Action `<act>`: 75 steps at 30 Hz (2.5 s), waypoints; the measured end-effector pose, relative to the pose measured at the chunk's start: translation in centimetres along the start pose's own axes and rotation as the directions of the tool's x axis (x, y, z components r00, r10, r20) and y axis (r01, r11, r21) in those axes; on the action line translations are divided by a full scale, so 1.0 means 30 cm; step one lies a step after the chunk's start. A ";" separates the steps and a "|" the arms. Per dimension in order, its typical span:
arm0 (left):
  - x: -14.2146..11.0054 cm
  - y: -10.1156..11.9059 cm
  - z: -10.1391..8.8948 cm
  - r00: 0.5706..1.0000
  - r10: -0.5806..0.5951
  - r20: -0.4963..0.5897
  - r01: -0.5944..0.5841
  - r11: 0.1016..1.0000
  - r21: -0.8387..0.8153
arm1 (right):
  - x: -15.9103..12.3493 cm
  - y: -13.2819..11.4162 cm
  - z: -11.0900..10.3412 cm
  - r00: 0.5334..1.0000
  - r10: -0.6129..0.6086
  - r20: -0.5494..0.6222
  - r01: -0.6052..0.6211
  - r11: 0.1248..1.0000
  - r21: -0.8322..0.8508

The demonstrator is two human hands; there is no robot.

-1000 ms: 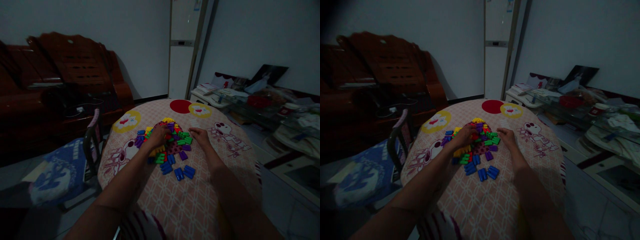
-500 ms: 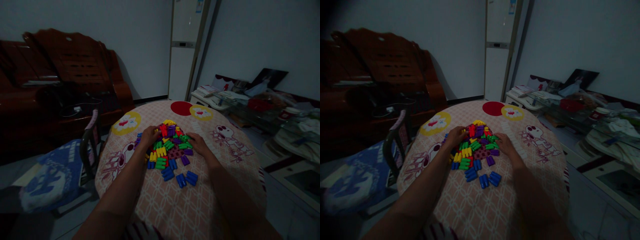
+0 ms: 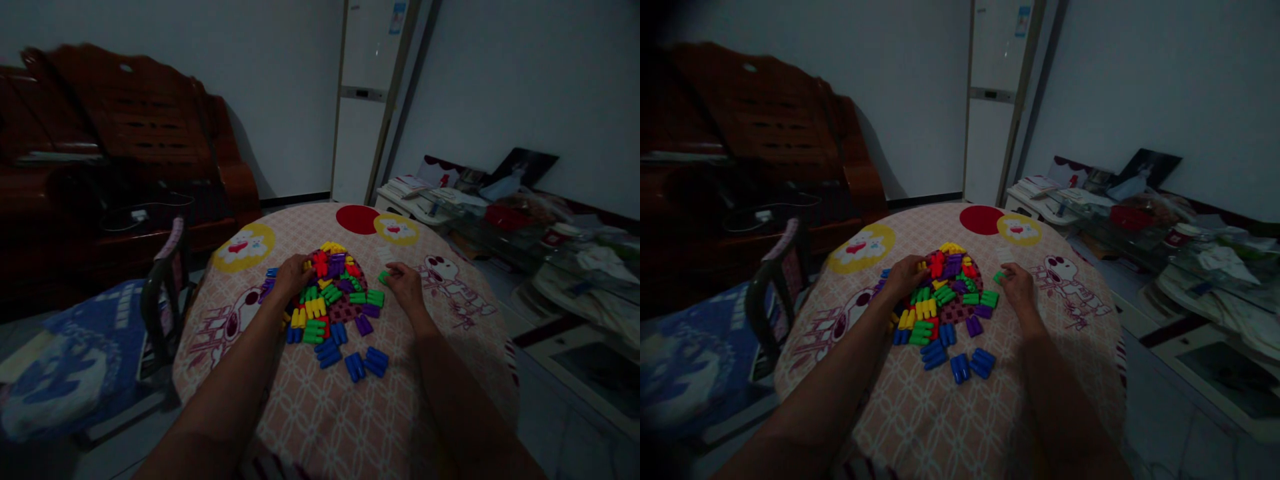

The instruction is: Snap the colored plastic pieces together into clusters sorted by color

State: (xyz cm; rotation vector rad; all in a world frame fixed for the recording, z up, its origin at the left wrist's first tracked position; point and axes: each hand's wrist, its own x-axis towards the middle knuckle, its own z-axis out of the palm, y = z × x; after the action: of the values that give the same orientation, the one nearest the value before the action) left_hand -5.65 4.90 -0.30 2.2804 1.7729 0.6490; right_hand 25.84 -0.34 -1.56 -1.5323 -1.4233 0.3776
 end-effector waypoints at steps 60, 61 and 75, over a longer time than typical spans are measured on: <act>0.000 -0.005 0.007 1.000 -0.004 -0.010 0.005 0.999 0.035 | -0.075 -0.107 0.140 0.809 -0.457 0.369 0.544 0.820 -0.178; 0.000 -0.005 0.008 1.000 -0.005 -0.012 0.005 0.999 0.037 | -0.075 -0.106 0.141 0.811 -0.451 0.373 0.543 0.818 -0.191; -0.004 0.003 -0.001 1.000 -0.003 -0.009 0.003 1.000 0.020 | 0.043 0.041 -0.107 0.888 -0.063 -0.455 -0.017 0.985 -0.170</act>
State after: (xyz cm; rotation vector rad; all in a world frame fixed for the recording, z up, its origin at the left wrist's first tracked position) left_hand -5.60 4.76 -0.25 2.2913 1.7943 0.6448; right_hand 29.37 -0.39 -0.53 -1.6064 -1.1142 -0.1270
